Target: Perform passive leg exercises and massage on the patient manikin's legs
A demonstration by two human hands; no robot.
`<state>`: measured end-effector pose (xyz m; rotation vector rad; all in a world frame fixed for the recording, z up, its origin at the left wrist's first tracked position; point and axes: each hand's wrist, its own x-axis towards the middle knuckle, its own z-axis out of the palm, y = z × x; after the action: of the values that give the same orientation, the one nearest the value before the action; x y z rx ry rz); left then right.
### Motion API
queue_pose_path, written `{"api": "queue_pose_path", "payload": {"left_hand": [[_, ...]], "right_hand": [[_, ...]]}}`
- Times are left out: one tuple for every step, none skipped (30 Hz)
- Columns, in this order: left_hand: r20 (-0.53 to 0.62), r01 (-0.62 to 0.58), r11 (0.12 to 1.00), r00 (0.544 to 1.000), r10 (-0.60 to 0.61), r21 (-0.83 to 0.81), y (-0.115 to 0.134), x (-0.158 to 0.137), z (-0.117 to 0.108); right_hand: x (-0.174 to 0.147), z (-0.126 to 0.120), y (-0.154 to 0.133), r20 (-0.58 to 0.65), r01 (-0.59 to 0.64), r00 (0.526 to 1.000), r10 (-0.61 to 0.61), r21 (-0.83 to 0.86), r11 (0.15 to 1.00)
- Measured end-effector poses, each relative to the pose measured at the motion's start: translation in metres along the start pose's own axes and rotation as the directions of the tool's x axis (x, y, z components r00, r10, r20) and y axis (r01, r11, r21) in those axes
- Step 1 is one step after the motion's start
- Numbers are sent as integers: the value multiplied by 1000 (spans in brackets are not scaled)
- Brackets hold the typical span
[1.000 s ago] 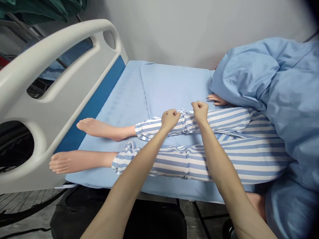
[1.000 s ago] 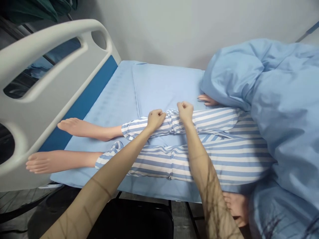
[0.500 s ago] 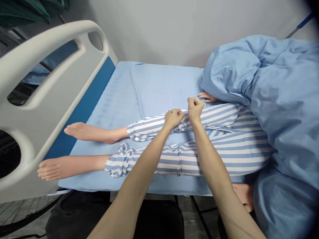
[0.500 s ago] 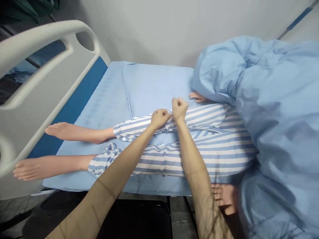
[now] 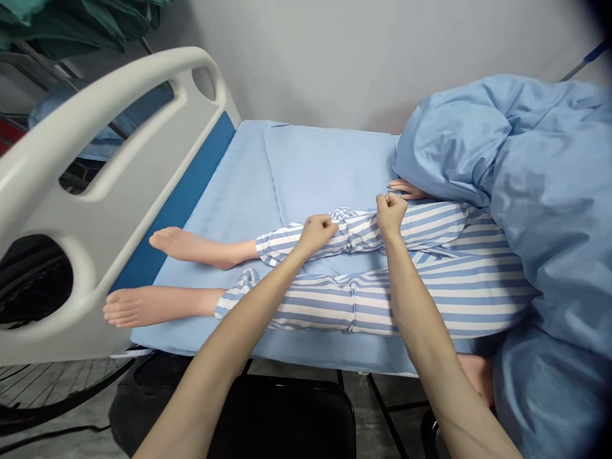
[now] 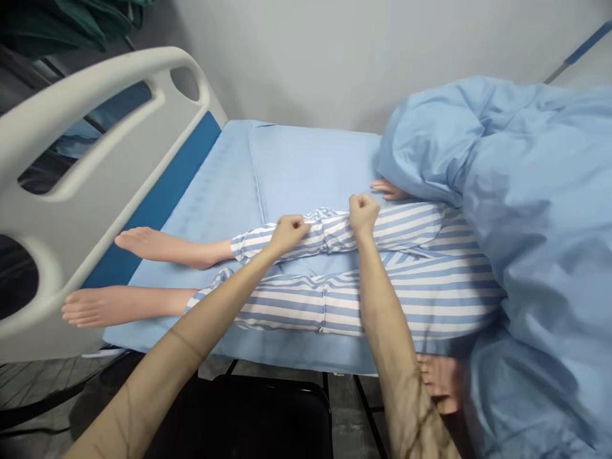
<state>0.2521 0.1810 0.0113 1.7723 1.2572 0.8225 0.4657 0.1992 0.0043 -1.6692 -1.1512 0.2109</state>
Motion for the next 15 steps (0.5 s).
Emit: {"api": "queue_pose_path", "payload": {"left_hand": [[-96, 36, 999, 995, -37, -7, -9, -6, -16], [-199, 69, 998, 977, -70, -14, -20, -12, -33], [-290, 93, 995, 952, -95, -21, -31, -19, -48], [-374, 108, 994, 921, -111, -27, -42, -27, -62], [-438, 128, 991, 890, -128, -29, -52, -35, -73], [-477, 146, 989, 868, -138, -21, -61, -42, -80], [-489, 168, 986, 861, -142, 9, -68, -49, -85], [-485, 191, 980, 862, -144, 50, -74, -55, -87], [-474, 212, 973, 868, -145, 91, -77, -59, -87], [-464, 229, 965, 874, -146, 128, -79, -61, -86], [-459, 244, 957, 876, -148, 156, -79, -63, -85], [-460, 257, 951, 875, -152, 174, -79, -63, -83], [-460, 263, 946, 875, -152, 187, -79, -62, -82], [-451, 262, 943, 880, -147, 205, -78, -62, -83], [-432, 258, 939, 891, -139, 229, -78, -61, -84]], "right_hand": [[0, 0, 0, 2, 3, 1000, -3, 1, 1000], [0, 0, 1, 1, 8, 1000, -8, 3, 1000], [0, 0, 1, 0, 14, 1000, -14, 2, 1000], [-1, 0, 2, 0, 21, 1000, -21, -2, 1000], [-1, 1, 3, 0, 28, 1000, -28, -10, 1000], [-1, 1, 4, 0, 36, 999, -36, -21, 999], [-2, 1, 4, 0, 42, 999, -42, -33, 999], [-2, 1, 5, 0, 49, 999, -49, -41, 998], [-3, 1, 6, 1, 56, 998, -56, -42, 998], [-3, 1, 6, -1, 62, 998, -62, -36, 997], [-2, 1, 7, -4, 69, 998, -69, -28, 997], [-2, 0, 7, -6, 74, 997, -74, -22, 997], [-1, 0, 7, -7, 76, 997, -76, -24, 997], [0, 0, 7, -7, 76, 997, -76, -36, 996], [0, 0, 7, -3, 75, 997, -75, -59, 995]]}}
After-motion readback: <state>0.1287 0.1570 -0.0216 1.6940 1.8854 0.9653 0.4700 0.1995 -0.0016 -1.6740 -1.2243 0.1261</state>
